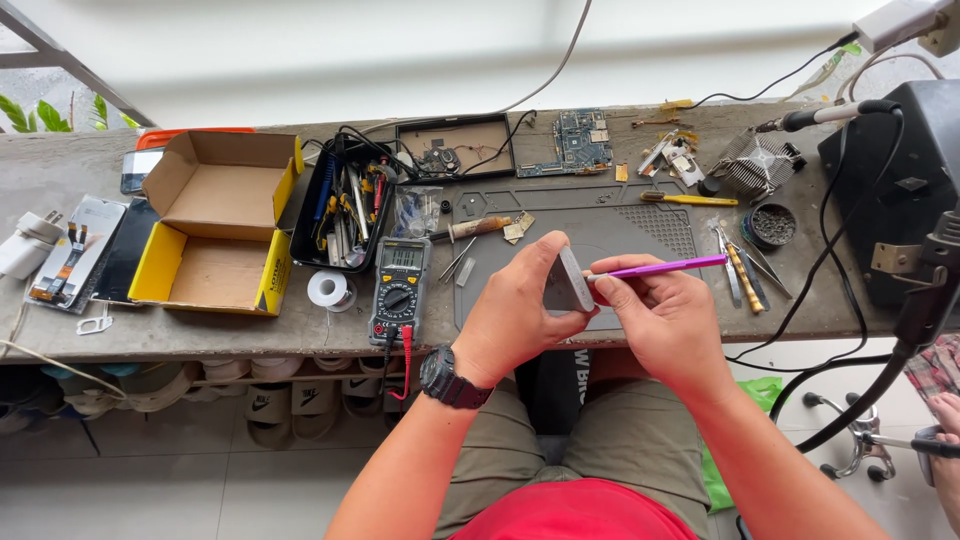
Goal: Refilling a gas lighter using a butane gas canister at a workbench with various tools.
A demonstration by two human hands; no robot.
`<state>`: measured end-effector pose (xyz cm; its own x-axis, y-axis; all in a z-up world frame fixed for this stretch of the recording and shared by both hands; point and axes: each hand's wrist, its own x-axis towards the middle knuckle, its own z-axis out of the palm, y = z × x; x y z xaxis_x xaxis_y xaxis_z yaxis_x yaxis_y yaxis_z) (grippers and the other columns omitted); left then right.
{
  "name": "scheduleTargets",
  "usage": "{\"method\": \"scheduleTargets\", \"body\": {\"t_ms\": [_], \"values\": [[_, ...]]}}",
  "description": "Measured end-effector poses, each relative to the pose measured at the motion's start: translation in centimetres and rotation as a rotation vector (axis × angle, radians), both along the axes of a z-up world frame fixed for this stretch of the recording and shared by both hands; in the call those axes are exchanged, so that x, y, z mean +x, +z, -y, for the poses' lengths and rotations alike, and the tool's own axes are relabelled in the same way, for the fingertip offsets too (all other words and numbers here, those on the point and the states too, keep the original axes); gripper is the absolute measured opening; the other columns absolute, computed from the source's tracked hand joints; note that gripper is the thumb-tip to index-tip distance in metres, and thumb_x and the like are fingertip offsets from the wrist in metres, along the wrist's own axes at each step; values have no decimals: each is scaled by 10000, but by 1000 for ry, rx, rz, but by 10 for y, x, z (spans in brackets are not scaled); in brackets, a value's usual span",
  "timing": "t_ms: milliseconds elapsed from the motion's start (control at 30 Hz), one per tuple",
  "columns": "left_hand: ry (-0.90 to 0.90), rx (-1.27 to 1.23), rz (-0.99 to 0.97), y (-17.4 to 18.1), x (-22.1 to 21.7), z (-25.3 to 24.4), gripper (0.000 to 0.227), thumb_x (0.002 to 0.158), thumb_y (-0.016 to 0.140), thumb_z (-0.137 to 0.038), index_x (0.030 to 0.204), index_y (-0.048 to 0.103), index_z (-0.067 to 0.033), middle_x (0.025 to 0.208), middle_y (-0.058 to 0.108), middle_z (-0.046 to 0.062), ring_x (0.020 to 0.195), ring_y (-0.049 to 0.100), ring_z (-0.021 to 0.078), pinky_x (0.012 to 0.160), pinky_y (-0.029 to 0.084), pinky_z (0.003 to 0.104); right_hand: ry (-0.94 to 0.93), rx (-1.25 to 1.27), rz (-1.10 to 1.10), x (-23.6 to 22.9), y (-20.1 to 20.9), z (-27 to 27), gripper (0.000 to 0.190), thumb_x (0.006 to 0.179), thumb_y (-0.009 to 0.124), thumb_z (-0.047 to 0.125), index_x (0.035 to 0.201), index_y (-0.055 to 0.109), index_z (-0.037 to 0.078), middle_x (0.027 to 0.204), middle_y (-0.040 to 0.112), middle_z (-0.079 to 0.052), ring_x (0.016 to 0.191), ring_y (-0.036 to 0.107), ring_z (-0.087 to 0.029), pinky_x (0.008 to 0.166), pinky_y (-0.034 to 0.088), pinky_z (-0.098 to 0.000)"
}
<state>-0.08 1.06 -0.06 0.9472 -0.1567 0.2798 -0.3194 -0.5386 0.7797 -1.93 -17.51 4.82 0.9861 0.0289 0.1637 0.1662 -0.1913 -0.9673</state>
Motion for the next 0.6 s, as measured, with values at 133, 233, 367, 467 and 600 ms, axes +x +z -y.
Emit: {"method": "scheduleTargets", "body": {"t_ms": [133, 233, 367, 467, 600], "values": [[-30, -25, -5, -2, 1, -5, 822, 730, 873, -322, 1464, 529, -182, 1211, 710, 149, 1093, 757, 448, 894, 671, 536, -8, 132, -124, 7, -14, 1, 150, 1018, 771, 46, 1152, 820, -2, 903, 796, -102, 867, 662, -83, 879, 636, -337], [-52, -38, -11, -4, 0, -9, 830, 722, 878, -299, 1464, 523, -189, 1180, 708, 156, 1089, 755, 441, 883, 673, 532, -17, 317, -210, 8, -20, -2, 168, 1001, 766, 7, 1149, 788, -69, 951, 799, -146, 897, 731, -129, 894, 655, -372], [-112, -104, -75, 1, 0, -14, 814, 766, 873, -254, 1491, 509, -184, 1254, 707, 204, 1111, 738, 478, 902, 687, 510, 6, 307, -182, 8, -22, -2, 175, 996, 779, 10, 1144, 790, -82, 943, 797, -153, 890, 718, -134, 888, 663, -382], [-145, -95, -87, 6, 0, -17, 832, 779, 873, -236, 1519, 496, -183, 1297, 712, 215, 1142, 736, 479, 927, 685, 501, 24, 198, -100, 5, -23, 1, 152, 1005, 776, 30, 1134, 811, -43, 940, 809, -129, 899, 705, -118, 896, 655, -374], [-159, 5, -43, 18, -2, -14, 843, 811, 870, -192, 1554, 474, -153, 1373, 686, 229, 1221, 711, 481, 968, 667, 558, -6, -187, 280, 1, -17, 0, 107, 971, 835, 67, 1076, 852, 83, 912, 809, -70, 871, 807, -203, 830, 643, -335]]}}
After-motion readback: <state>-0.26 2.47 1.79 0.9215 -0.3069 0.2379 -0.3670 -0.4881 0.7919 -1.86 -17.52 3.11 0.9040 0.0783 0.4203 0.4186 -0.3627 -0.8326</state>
